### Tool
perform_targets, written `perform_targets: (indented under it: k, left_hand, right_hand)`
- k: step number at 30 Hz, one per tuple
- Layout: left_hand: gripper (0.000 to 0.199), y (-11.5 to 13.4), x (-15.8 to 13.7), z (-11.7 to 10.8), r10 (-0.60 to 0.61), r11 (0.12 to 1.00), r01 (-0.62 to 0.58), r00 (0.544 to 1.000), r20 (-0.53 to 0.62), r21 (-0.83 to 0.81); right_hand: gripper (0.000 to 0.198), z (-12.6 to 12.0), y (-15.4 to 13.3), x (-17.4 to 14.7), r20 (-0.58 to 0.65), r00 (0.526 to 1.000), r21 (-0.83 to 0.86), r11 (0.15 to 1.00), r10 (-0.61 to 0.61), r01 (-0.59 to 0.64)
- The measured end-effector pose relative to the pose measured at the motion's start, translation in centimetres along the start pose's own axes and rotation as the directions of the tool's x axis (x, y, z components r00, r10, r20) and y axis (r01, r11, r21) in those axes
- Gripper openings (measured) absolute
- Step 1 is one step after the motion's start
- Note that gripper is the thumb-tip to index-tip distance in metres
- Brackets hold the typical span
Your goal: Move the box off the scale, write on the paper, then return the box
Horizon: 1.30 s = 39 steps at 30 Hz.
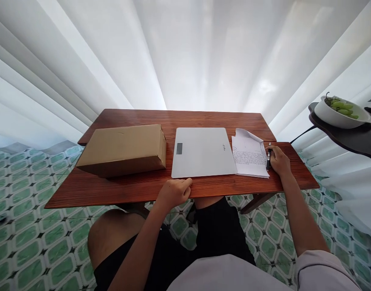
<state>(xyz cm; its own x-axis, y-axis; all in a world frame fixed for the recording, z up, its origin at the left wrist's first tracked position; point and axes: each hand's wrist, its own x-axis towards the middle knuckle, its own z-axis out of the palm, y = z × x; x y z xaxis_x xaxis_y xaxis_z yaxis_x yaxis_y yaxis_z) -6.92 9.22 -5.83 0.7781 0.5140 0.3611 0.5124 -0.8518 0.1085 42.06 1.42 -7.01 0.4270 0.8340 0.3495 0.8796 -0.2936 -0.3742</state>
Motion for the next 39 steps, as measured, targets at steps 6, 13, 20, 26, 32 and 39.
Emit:
perform_targets:
  k: [6,13,20,26,32,39]
  left_hand:
    - [0.014,0.2,0.3,0.1,-0.07,0.997,0.072,0.995,0.068,-0.032]
    - [0.014,0.5,0.7,-0.3,-0.115,0.988,0.13,0.979,0.166,-0.083]
    - [0.014,1.0,0.9,-0.9,-0.145,0.981,0.17,0.964,0.221,-0.096]
    - [0.016,1.1,1.0,-1.1,-0.161,0.983,0.178,0.953,0.258,-0.044]
    - [0.018,1.3,1.2,-1.2,-0.176,0.98,0.197,0.941,0.287,-0.043]
    - [0.015,1.5,1.9,-3.1,-0.095,0.991,0.12,0.936,0.338,-0.053]
  right_hand:
    - [0.028,0.0,0.4,0.3,0.002,0.998,-0.007,0.998,0.069,-0.069]
    - [0.026,-0.1,1.1,1.0,0.016,0.998,-0.002,0.998,0.062,-0.062]
    - [0.027,-0.1,1.6,1.3,0.037,0.997,0.04,0.997,0.062,-0.063]
    - [0.027,-0.1,1.8,1.3,0.023,0.996,0.066,0.994,0.083,-0.084]
    - [0.029,-0.1,1.6,1.3,0.03,0.995,0.088,0.991,0.094,-0.096]
    - [0.034,-1.1,0.5,1.6,0.071,0.987,0.095,0.984,0.142,-0.148]
